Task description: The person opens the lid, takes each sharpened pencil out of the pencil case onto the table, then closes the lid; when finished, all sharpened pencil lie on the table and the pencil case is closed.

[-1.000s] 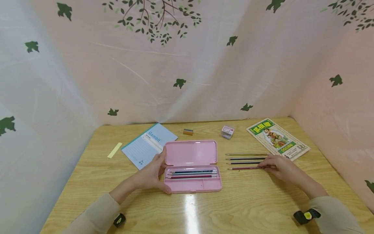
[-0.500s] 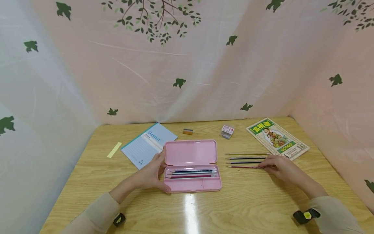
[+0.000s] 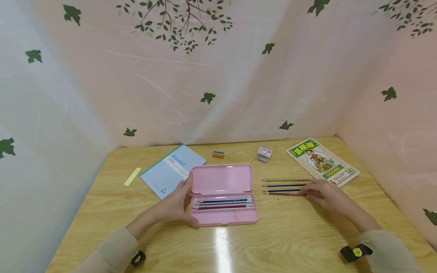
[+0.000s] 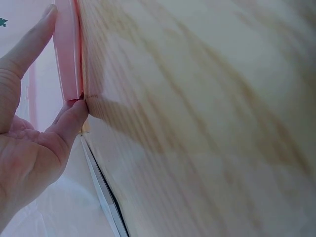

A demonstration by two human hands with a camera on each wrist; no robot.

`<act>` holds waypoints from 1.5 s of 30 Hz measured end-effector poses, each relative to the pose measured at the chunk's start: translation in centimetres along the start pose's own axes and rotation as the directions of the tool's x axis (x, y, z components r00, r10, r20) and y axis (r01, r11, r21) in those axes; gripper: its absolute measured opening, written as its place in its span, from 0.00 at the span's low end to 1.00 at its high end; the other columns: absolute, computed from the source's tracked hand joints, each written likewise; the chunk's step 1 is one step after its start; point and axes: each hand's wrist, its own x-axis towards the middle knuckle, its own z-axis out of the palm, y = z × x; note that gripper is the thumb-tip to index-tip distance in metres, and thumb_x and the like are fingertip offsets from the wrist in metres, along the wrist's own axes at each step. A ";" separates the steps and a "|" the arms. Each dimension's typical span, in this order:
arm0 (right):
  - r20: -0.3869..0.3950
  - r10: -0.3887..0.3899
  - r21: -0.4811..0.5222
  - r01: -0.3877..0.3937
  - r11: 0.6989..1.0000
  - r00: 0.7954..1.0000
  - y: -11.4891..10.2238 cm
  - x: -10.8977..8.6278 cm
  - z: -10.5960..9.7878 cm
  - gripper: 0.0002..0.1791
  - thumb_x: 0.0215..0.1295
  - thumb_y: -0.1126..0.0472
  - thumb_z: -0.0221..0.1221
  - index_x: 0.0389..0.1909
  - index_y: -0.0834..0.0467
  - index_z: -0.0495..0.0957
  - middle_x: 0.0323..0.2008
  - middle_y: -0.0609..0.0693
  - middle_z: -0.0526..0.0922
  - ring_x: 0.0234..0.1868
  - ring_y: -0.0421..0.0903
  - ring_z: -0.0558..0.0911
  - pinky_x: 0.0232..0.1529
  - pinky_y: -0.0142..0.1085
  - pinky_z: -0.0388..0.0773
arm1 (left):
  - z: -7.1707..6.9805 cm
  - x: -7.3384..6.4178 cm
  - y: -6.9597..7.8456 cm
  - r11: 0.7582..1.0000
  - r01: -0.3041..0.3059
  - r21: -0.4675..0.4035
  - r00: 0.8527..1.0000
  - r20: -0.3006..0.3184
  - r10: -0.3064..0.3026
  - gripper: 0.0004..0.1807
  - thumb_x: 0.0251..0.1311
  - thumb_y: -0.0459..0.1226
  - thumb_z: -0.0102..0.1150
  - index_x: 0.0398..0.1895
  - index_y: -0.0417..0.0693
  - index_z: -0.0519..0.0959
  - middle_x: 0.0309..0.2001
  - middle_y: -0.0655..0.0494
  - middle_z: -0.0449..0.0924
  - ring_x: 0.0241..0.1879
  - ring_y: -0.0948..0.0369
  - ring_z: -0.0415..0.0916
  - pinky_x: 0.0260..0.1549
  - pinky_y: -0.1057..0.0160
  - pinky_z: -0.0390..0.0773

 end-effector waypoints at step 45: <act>0.301 -0.093 0.260 0.012 0.966 0.949 -13.9 13.5 7.4 0.16 0.67 0.66 0.66 0.55 0.58 0.85 0.43 0.47 0.86 0.42 0.35 0.81 0.48 0.30 0.83 | 0.2 0.1 -0.1 1.000 -0.001 -0.008 1.000 -0.006 0.001 0.83 0.38 0.45 0.86 0.81 0.55 0.24 0.65 0.43 0.53 0.62 0.54 0.69 0.70 0.55 0.62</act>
